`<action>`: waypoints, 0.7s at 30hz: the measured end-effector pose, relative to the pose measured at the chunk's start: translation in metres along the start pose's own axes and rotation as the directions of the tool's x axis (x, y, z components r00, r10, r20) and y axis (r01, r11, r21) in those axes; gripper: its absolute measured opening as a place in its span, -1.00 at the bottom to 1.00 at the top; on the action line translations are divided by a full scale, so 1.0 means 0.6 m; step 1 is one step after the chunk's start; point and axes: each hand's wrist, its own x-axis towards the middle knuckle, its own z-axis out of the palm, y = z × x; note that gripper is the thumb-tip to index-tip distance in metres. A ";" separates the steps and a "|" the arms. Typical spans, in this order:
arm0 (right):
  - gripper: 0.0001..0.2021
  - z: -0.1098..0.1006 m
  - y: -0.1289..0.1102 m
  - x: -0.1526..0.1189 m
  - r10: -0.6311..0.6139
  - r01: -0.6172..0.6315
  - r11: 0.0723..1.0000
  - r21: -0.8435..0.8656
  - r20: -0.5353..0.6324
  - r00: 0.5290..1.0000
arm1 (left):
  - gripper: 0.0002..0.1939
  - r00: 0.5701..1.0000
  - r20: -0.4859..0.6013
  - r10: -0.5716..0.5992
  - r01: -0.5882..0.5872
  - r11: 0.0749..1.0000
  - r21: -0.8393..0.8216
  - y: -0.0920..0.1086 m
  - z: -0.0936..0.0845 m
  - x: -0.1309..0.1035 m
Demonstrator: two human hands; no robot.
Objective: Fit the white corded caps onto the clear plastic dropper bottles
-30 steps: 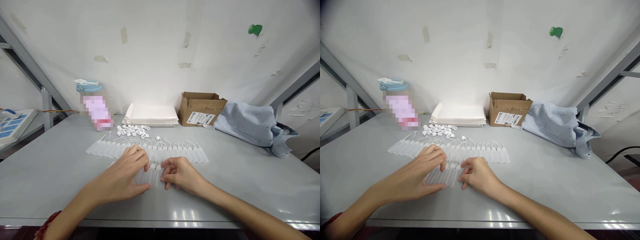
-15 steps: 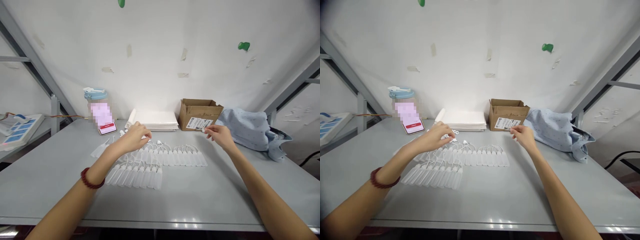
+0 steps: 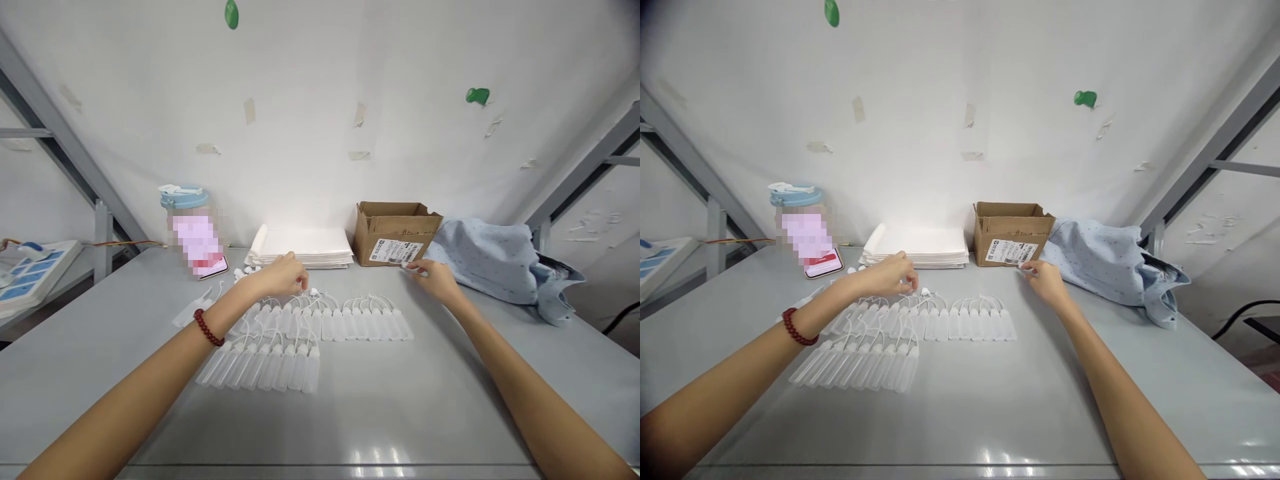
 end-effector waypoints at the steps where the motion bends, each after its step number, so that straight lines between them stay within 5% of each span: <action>1: -0.76 -0.001 0.002 0.001 0.001 -0.001 1.000 -0.009 -0.003 1.000 | -0.82 1.000 -0.006 -0.006 0.006 1.000 0.000 -0.002 -0.001 -0.002; 9: -0.71 -0.001 0.022 0.006 -0.021 0.017 0.994 -0.105 -0.036 0.999 | -0.82 0.997 -0.066 -0.044 0.043 0.999 -0.018 -0.011 -0.005 -0.025; 21: -0.69 0.014 0.012 0.001 -0.123 0.137 0.971 -0.195 0.080 0.989 | -0.78 0.999 -0.038 0.004 -0.007 0.998 -0.067 0.007 0.000 -0.030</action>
